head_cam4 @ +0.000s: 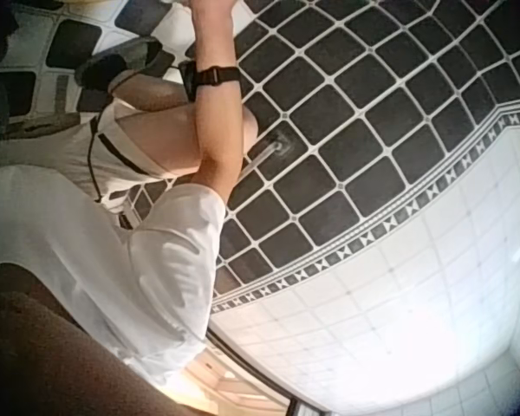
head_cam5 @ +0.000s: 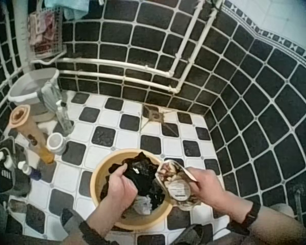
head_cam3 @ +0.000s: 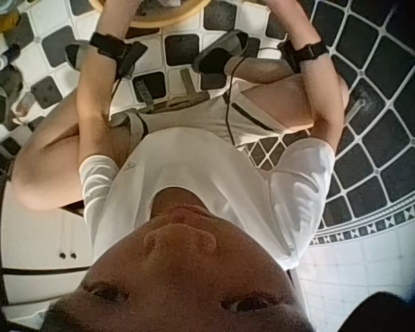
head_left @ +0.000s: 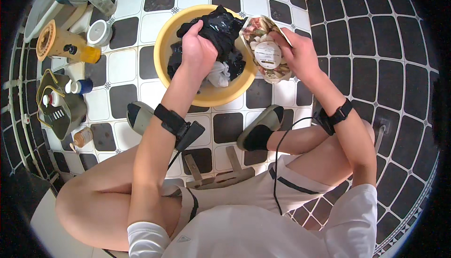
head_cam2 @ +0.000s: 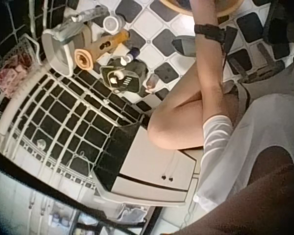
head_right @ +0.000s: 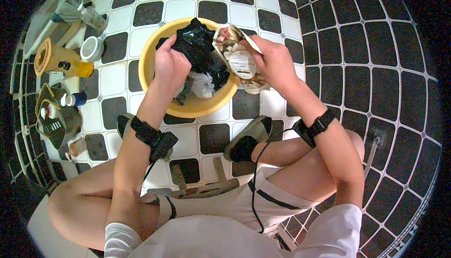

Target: Hand wash a small piece of dark clothing in a basin with water and detergent.

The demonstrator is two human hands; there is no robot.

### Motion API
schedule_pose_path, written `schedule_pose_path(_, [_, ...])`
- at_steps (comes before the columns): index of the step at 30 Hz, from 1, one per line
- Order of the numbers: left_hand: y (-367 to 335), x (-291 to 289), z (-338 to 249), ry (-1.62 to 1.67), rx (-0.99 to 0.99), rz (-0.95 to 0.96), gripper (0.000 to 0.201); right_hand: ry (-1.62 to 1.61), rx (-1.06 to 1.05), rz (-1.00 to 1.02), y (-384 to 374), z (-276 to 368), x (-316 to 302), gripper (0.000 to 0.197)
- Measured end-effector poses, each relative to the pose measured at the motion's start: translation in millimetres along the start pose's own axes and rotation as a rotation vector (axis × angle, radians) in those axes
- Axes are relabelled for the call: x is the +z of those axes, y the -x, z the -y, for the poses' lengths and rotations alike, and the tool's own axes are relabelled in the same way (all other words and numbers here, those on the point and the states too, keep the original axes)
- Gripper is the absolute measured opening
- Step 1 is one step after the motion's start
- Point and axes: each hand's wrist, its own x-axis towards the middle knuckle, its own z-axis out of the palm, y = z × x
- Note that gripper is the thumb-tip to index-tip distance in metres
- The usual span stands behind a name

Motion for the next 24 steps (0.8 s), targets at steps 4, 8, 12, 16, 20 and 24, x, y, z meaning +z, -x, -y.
schedule_pose_path(4, [-0.9, -0.5, 0.0, -0.002, -0.013, 0.013, 0.045, -0.025, -0.011, 0.007, 0.3, 0.9, -1.9, 0.014])
schedule_pose_path(8, [-2.6, -0.1, -0.7, 0.011, -0.013, 0.008, 0.040, -0.041, -0.016, 0.050, 1.3, -3.4, -2.7, 0.015])
schedule_pose_path(12, [-7.5, 1.1, -2.3, -0.007, -0.031, -0.036, 0.040, -0.050, 0.017, 0.092, -0.1, -8.7, -4.4, 0.016])
schedule_pose_path(16, [-10.7, 4.8, -2.7, -0.020, -0.037, -0.068, 0.045, -0.013, -0.005, 0.087, 1.6, -17.1, -4.8, 0.017])
schedule_pose_path(20, [-5.9, 25.6, -6.1, -0.001, -0.072, -0.038, 0.046, 0.010, -0.041, 0.058, 10.8, -32.3, -9.1, 0.016])
schedule_pose_path(24, [-6.4, 30.2, -13.2, -0.098, -0.038, -0.071, 0.046, 0.021, 0.008, -0.009, 22.3, -50.5, -17.8, 0.015])
